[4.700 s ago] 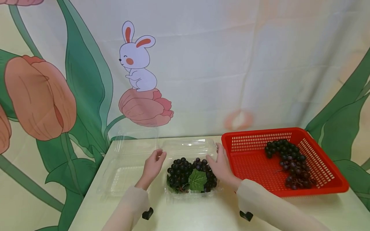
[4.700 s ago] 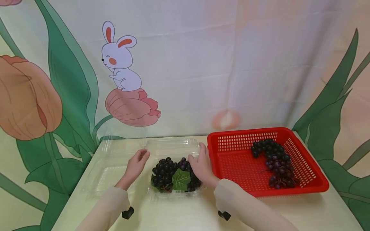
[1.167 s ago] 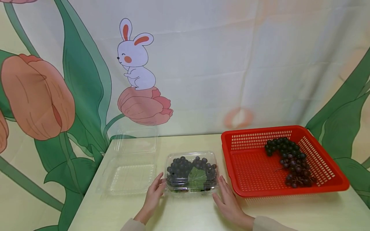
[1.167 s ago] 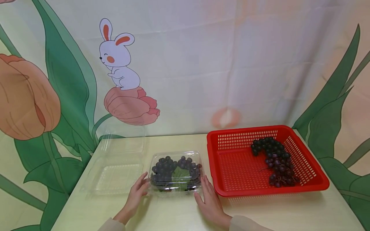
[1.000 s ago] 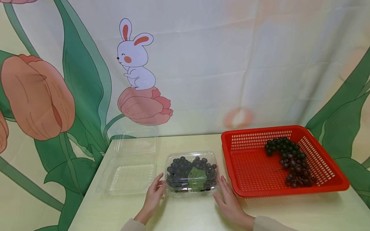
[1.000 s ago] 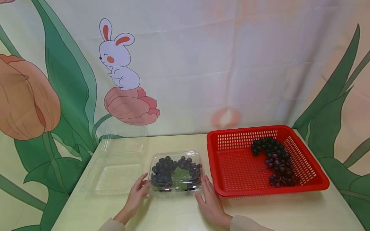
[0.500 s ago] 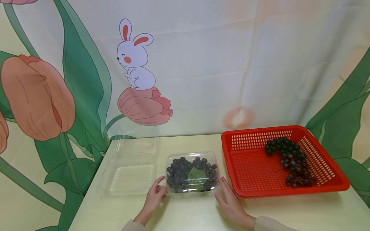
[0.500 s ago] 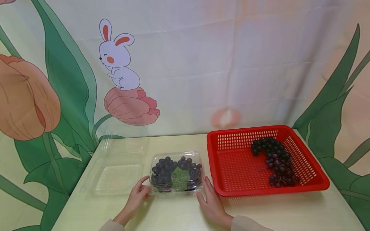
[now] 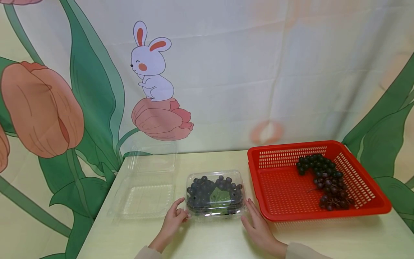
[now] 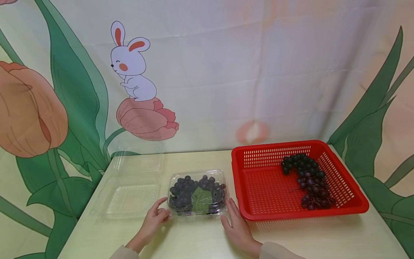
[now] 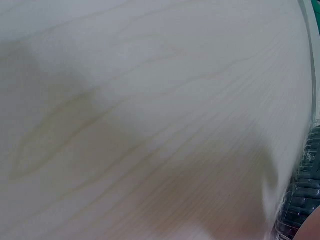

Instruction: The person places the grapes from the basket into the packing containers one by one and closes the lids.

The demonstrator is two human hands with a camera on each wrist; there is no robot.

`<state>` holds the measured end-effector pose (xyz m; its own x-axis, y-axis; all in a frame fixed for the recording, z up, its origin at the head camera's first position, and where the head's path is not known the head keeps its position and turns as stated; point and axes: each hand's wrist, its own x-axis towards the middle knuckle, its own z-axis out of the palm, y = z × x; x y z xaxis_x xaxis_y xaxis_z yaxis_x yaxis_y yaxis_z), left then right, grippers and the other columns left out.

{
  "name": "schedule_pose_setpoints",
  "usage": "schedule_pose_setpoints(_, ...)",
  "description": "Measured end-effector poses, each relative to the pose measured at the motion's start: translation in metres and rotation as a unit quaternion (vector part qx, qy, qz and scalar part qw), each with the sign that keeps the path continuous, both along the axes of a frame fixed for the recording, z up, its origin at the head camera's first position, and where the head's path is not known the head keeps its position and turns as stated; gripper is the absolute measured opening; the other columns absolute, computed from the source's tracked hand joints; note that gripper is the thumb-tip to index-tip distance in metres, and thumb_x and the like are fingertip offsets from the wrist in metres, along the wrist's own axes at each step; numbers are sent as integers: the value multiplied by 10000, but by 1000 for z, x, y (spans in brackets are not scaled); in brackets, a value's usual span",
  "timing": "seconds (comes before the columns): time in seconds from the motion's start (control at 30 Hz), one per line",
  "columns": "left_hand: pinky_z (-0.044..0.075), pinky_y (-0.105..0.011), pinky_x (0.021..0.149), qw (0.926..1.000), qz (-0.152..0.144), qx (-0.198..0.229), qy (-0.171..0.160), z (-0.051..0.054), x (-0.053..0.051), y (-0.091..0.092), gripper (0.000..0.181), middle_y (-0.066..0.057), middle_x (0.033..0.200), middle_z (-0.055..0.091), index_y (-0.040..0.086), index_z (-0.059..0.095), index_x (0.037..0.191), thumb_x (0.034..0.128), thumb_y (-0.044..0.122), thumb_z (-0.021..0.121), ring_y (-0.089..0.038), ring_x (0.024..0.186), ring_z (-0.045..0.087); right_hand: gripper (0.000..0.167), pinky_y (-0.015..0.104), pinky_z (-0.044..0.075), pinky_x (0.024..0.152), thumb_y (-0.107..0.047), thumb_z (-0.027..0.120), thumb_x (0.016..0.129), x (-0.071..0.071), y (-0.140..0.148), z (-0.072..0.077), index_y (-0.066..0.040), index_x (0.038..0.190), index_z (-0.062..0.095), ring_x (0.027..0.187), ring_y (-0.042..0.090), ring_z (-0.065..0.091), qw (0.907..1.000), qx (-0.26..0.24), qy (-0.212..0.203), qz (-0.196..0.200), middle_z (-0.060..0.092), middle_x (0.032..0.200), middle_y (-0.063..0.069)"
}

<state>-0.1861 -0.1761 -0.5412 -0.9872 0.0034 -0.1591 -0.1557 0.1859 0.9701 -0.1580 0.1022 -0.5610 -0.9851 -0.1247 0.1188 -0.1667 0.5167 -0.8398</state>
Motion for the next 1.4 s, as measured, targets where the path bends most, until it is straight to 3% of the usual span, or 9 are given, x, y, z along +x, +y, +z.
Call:
schedule_pose_setpoints(0.43, 463, -212, 662, 9997, -226, 117, 34, 5, 2, 0, 589, 1, 673, 521, -11, 172, 1376, 854, -30, 443, -88, 658, 532, 518, 469, 234, 1021, -203, 504, 893, 1, 1, -3, -50, 1357, 332, 1308, 321, 252, 9999, 12, 166, -10, 260, 1427, 173)
schedule_pose_setpoints(0.7, 473, -202, 659, 9995, -251, -161, -58, 4, 0, -1, 567, -20, 709, 537, -94, 203, 1354, 857, -16, 464, -94, 667, 539, 468, 478, 252, 1014, -183, 484, 903, 0, 0, -1, -28, 1327, 361, 1286, 341, 284, 9996, -189, 179, -131, 314, 1390, 196)
schedule_pose_setpoints(0.93, 473, -198, 638, 9994, -300, -184, 16, 6, 1, 1, 557, -40, 720, 551, -128, 206, 1339, 844, -52, 448, -63, 637, 524, 429, 469, 275, 1007, -121, 450, 909, -5, -2, -2, -21, 1312, 343, 1253, 323, 344, 9984, -504, 8, -252, 410, 1330, 157)
schedule_pose_setpoints(1.4, 445, -191, 601, 9991, -140, -392, 80, 1, 1, 3, 552, -73, 719, 534, -128, 218, 1336, 830, -70, 433, -73, 621, 496, 363, 479, 289, 1001, -107, 374, 937, -17, -9, 0, -2, 1283, 339, 1223, 348, 368, 9924, -1149, -247, -367, 386, 1311, 204)
